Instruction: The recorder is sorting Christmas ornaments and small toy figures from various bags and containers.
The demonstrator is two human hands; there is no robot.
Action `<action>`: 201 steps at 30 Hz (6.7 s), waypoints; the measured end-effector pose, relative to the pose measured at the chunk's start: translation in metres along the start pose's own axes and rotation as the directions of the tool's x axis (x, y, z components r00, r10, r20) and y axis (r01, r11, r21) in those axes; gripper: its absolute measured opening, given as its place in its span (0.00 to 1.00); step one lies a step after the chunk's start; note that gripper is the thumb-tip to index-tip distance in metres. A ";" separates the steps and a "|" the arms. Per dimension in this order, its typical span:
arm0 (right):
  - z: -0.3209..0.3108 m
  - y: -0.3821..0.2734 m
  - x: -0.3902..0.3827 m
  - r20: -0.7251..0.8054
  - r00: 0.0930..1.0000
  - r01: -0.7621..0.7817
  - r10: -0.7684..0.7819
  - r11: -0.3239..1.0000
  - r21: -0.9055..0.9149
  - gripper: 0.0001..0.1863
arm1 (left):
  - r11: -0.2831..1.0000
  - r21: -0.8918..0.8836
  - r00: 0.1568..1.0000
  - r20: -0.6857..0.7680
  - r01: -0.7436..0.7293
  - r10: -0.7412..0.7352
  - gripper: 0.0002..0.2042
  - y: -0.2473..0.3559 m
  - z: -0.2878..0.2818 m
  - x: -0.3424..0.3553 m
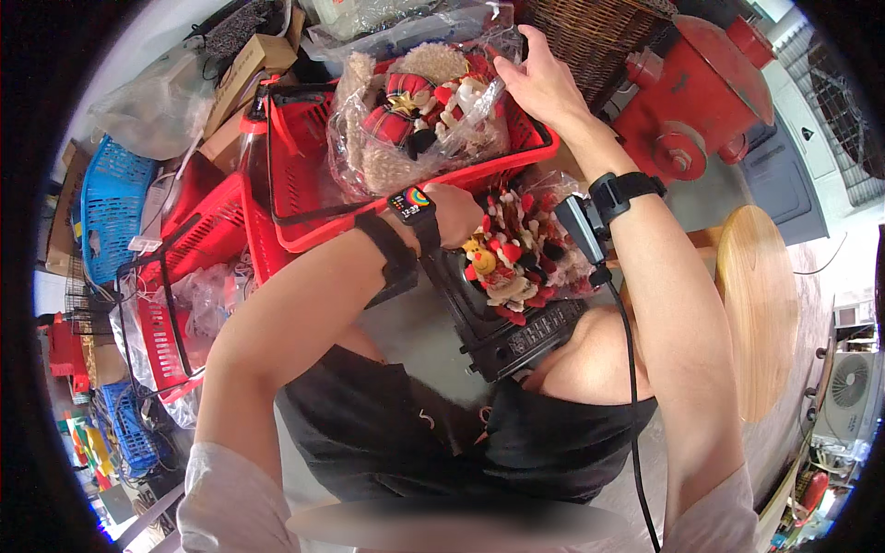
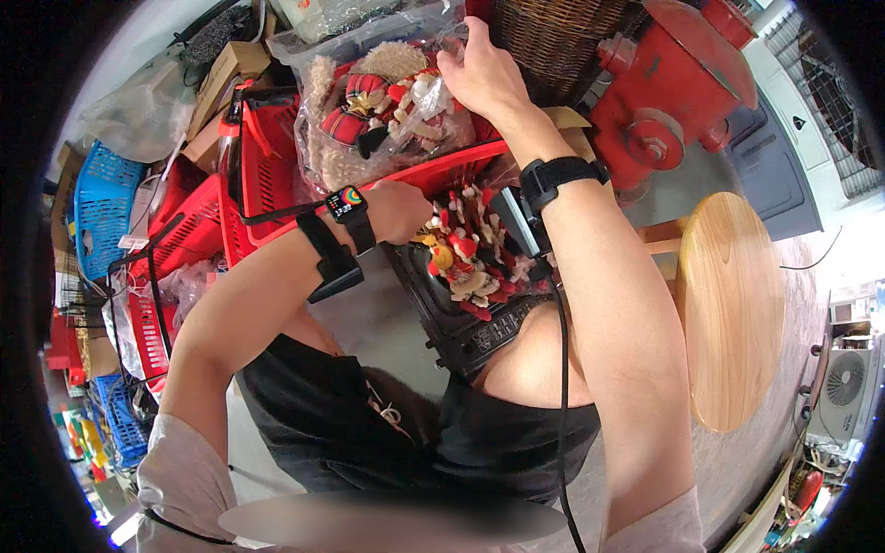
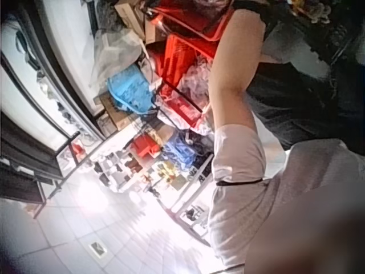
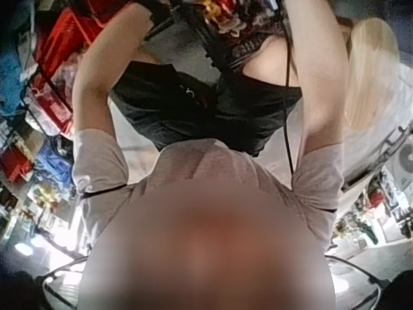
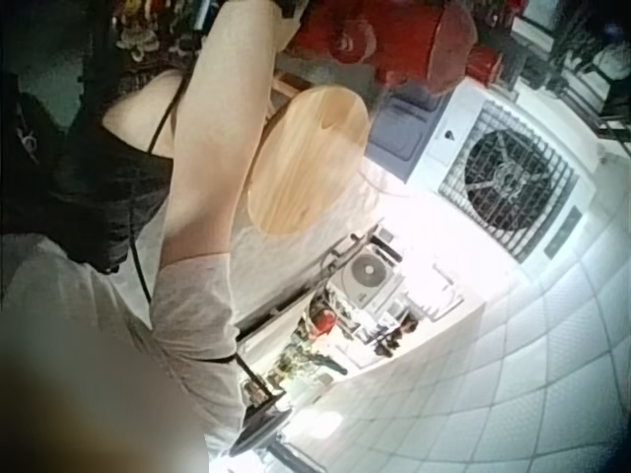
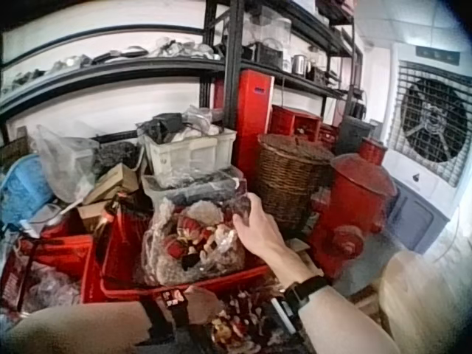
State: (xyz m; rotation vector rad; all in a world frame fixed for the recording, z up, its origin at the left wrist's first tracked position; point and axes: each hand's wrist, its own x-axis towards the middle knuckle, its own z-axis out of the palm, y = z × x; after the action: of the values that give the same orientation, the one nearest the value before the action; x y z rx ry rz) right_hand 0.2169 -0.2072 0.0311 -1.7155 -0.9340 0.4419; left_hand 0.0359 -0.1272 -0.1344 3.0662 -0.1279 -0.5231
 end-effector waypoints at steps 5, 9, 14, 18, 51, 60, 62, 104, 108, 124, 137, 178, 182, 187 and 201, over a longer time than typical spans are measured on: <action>0.004 0.000 0.000 0.002 1.000 0.002 -0.002 0.999 -0.041 0.14 | 0.999 -0.037 1.000 -0.002 0.015 -0.015 0.09 0.019 -0.021 0.002; 0.000 0.002 -0.001 -0.009 1.000 -0.006 0.005 0.996 -0.086 0.14 | 0.994 -0.109 1.000 -0.026 0.014 -0.017 0.12 0.008 -0.036 0.007; 0.000 0.003 0.001 -0.013 1.000 -0.007 0.006 0.991 -0.130 0.14 | 0.990 -0.134 0.994 -0.093 0.036 -0.049 0.12 -0.041 -0.039 -0.009; 0.004 0.002 0.005 -0.013 1.000 -0.005 0.003 0.987 -0.164 0.14 | 0.987 -0.154 0.986 -0.147 0.056 -0.079 0.12 -0.048 -0.046 -0.010; 0.001 0.012 0.009 -0.018 0.995 0.076 -0.095 0.886 -0.458 0.15 | 0.934 -0.317 0.730 -0.598 0.163 -0.331 0.17 -0.039 -0.082 -0.041; 0.009 0.012 0.017 -0.033 0.994 0.069 -0.102 0.844 -0.532 0.16 | 0.918 -0.364 0.629 -0.681 0.154 -0.376 0.19 -0.044 -0.091 -0.044; 0.011 0.013 0.016 -0.037 0.994 0.064 -0.100 0.834 -0.548 0.16 | 0.915 -0.375 0.607 -0.696 0.149 -0.384 0.19 -0.047 -0.092 -0.045; 0.004 0.030 0.016 -0.076 0.979 0.160 -0.188 0.948 -0.276 0.19 | 0.992 0.067 0.869 -0.491 0.106 -0.059 0.15 -0.043 -0.098 -0.050; 0.027 0.025 0.017 -0.035 0.983 0.171 -0.181 0.967 -0.191 0.20 | 0.971 -0.223 0.917 -0.399 -0.090 -0.007 0.16 -0.101 -0.041 -0.021; -0.005 0.045 0.027 -0.051 0.997 0.058 -0.057 0.998 0.007 0.27 | 0.986 -0.159 0.882 -0.456 0.048 -0.116 0.10 -0.006 -0.045 -0.012; -0.010 0.049 0.026 -0.037 0.998 0.045 -0.042 0.996 0.078 0.30 | 0.986 0.116 0.962 0.233 0.117 -0.142 0.11 0.041 0.017 -0.012; 0.000 0.051 0.027 -0.069 0.996 0.055 -0.061 0.995 -0.087 0.27 | 0.993 0.119 0.988 -0.157 0.014 0.005 0.13 0.055 0.048 -0.008; 0.002 0.052 0.023 -0.071 0.995 0.057 -0.064 0.994 -0.097 0.26 | 0.999 0.018 0.998 -0.042 0.039 -0.038 0.18 0.040 0.037 0.002; -0.002 0.053 0.024 -0.086 0.994 0.058 -0.068 0.991 -0.124 0.26 | 0.982 -0.152 0.993 0.043 0.111 -0.106 0.19 0.031 -0.020 0.000; 0.003 0.052 0.027 -0.103 0.992 0.057 -0.074 0.985 -0.162 0.24 | 0.902 -0.430 0.959 -0.243 0.031 -0.148 0.13 -0.017 -0.033 0.004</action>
State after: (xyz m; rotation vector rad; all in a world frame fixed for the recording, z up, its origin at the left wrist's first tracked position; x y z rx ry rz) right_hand 0.2509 -0.1901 -0.0136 -1.8276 -0.9644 0.2326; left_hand 0.0517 -0.1102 -0.1055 2.6840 0.1220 -0.1040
